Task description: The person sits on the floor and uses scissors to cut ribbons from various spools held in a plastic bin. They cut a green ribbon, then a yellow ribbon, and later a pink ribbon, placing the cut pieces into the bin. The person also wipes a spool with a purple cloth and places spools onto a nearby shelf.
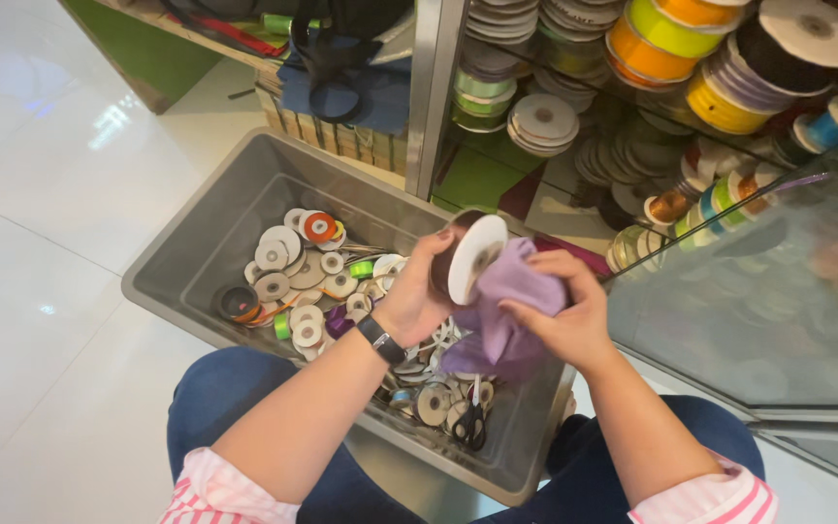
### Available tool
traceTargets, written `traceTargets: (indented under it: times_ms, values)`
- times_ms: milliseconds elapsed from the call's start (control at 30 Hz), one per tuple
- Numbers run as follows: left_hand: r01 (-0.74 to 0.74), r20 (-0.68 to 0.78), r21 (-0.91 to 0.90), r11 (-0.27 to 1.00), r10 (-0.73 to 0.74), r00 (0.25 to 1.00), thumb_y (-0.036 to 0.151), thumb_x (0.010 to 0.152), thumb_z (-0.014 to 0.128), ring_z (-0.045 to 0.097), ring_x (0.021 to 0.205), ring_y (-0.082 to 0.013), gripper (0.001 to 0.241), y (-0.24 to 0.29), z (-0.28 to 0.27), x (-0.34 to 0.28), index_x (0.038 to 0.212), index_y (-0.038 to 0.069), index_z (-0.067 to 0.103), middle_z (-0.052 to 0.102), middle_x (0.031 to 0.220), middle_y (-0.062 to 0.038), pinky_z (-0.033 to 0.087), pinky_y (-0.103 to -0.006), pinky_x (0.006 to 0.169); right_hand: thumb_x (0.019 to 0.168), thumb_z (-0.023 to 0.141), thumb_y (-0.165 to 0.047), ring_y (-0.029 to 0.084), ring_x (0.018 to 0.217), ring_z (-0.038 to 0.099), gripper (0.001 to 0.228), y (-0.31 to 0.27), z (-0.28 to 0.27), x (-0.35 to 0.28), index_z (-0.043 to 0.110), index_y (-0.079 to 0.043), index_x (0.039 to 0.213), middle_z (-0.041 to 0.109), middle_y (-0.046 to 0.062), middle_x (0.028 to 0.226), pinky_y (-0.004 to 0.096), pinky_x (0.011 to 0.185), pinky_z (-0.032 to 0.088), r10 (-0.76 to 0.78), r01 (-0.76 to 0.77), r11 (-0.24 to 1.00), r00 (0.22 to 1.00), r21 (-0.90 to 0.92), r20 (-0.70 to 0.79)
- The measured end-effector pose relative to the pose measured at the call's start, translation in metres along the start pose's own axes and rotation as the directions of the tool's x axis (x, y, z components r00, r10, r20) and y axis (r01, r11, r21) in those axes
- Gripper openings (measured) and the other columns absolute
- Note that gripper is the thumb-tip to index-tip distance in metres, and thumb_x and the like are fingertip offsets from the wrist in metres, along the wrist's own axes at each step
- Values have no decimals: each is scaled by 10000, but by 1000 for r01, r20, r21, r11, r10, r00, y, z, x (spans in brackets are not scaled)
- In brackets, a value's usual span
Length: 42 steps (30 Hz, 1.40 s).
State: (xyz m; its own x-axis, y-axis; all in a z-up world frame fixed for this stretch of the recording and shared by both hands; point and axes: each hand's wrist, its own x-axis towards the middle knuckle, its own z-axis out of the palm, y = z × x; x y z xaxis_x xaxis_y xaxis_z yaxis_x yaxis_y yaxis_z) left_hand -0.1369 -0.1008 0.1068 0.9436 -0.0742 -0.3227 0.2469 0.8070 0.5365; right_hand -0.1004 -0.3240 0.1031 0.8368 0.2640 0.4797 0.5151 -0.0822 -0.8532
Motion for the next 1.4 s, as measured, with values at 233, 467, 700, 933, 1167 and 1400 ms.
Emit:
traceTargets:
  times_ms: [233, 467, 700, 933, 1167, 1400]
  values:
    - [38, 1, 83, 996, -39, 999, 454, 957, 781, 840, 899, -369, 372, 2, -8, 3, 1162, 145, 803, 841, 1037, -174, 701, -456, 659, 853, 883, 15, 311, 1297, 741, 476, -14, -1, 18, 801, -172, 1283, 761, 50, 1321, 458, 1144, 550, -1, -10, 921, 1000, -389, -29]
    - [-206, 276, 823, 529, -55, 960, 331, 909, 922, 499, 1513, -546, 1313, 30, 2, -23, 1837, 192, 3, 170, 1840, -329, 535, -494, 1192, 617, 1077, -149, 443, 1475, 617, 985, -23, -8, 18, 708, -181, 1530, 738, 138, 1512, 589, 1279, 442, 235, -113, 927, 918, -358, 319]
    - [-117, 117, 993, 34, -3, 993, 724, 785, 870, 585, 1465, -497, 1175, 68, 53, -60, 1712, 224, 351, 485, 1692, -179, 507, -557, 1253, 778, 1035, -372, 240, 1142, 817, 504, -22, -16, 25, 843, -257, 1230, 889, 22, 1125, 408, 1029, 594, 474, -411, 852, 869, -326, 145]
    - [-110, 124, 653, -750, -37, 992, 763, 783, 844, 787, 1158, -393, 751, 91, 59, -53, 1335, 256, 783, 812, 1249, -72, 633, -539, 950, 753, 1013, -316, 176, 839, 658, 347, -67, -43, 36, 856, -101, 974, 815, 40, 845, 321, 810, 529, 514, -440, 855, 791, -275, 332]
    - [-394, 776, 350, -850, 27, 630, 433, 987, 808, 735, 1201, -413, 450, 164, 202, -22, 1351, 170, 773, 720, 1382, -137, 589, -549, 984, 792, 957, -517, 188, 979, 793, 494, -55, -46, 33, 873, -196, 1158, 900, 52, 1017, 329, 901, 587, 584, -399, 809, 633, -431, 509]
    - [-157, 951, -207, -966, -236, 201, 580, 922, 904, 623, 1235, -360, 486, 226, 317, 79, 1292, 271, 843, 681, 1455, -126, 527, -552, 918, 857, 763, -154, 318, 1065, 755, 646, -67, -41, 41, 732, -38, 1492, 826, 200, 1298, 401, 861, 574, 711, -812, 524, 583, 258, 393]
